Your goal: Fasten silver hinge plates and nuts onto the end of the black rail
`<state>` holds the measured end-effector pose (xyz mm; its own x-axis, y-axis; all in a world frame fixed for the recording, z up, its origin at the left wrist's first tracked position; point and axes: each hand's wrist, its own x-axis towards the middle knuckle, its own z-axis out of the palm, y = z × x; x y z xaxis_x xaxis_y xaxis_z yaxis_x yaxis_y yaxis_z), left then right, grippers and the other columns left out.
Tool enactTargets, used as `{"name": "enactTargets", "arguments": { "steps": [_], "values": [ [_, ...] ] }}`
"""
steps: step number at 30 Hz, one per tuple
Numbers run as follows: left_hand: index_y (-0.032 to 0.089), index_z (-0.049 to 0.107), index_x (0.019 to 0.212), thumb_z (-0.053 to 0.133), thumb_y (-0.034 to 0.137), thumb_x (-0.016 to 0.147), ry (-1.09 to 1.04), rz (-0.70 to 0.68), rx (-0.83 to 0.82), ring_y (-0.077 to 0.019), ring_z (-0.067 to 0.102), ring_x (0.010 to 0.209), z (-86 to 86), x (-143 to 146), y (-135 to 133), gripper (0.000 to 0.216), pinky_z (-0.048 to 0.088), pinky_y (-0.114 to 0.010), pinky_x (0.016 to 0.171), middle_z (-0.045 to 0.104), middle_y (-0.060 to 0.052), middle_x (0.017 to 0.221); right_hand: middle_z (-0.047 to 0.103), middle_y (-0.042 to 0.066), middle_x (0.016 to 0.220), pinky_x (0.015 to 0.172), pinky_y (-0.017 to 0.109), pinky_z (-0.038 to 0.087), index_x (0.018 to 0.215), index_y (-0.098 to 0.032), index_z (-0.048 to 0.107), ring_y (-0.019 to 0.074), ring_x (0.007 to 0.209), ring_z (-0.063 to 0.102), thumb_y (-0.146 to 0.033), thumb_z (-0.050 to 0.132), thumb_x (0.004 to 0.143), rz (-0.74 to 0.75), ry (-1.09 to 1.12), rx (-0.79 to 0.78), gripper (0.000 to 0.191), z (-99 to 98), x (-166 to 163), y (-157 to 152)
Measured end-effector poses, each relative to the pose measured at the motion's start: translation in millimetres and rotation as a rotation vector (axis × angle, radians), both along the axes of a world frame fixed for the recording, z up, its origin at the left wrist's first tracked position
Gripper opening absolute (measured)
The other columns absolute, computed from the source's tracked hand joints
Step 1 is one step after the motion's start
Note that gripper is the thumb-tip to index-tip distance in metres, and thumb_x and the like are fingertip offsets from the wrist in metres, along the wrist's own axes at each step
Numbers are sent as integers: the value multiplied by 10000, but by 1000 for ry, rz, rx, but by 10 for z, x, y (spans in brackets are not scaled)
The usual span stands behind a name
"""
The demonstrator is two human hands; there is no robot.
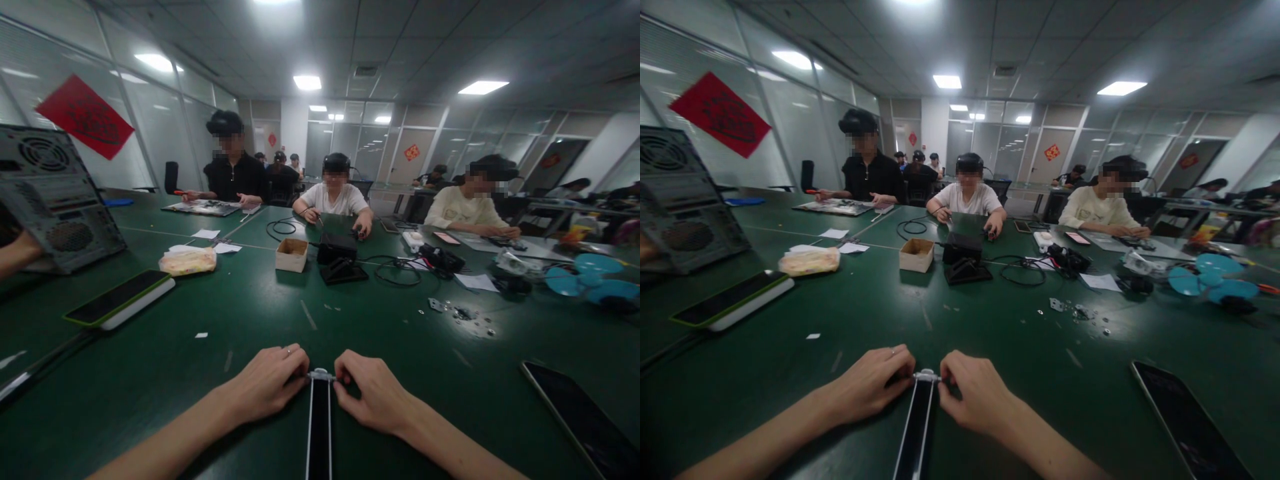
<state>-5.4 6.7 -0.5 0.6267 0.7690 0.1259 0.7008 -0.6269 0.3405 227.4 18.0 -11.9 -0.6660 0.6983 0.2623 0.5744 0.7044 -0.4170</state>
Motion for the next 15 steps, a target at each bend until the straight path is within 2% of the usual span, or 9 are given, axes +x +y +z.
{"name": "enactTargets", "arguments": {
  "steps": [15],
  "values": [
    [191, 485, 880, 456, 207, 893, -6, 2, -16, -161, 535, 686, 12, 3, 4, 36, 366, -261, 598, 571, -19, 829, 565, -1, 757, 575, 231, 361, 844, -182, 520, 122, 639, 525, -172, 525, 795, 4, 11, 29, 51, -51, 2, 10]
  ]
}}
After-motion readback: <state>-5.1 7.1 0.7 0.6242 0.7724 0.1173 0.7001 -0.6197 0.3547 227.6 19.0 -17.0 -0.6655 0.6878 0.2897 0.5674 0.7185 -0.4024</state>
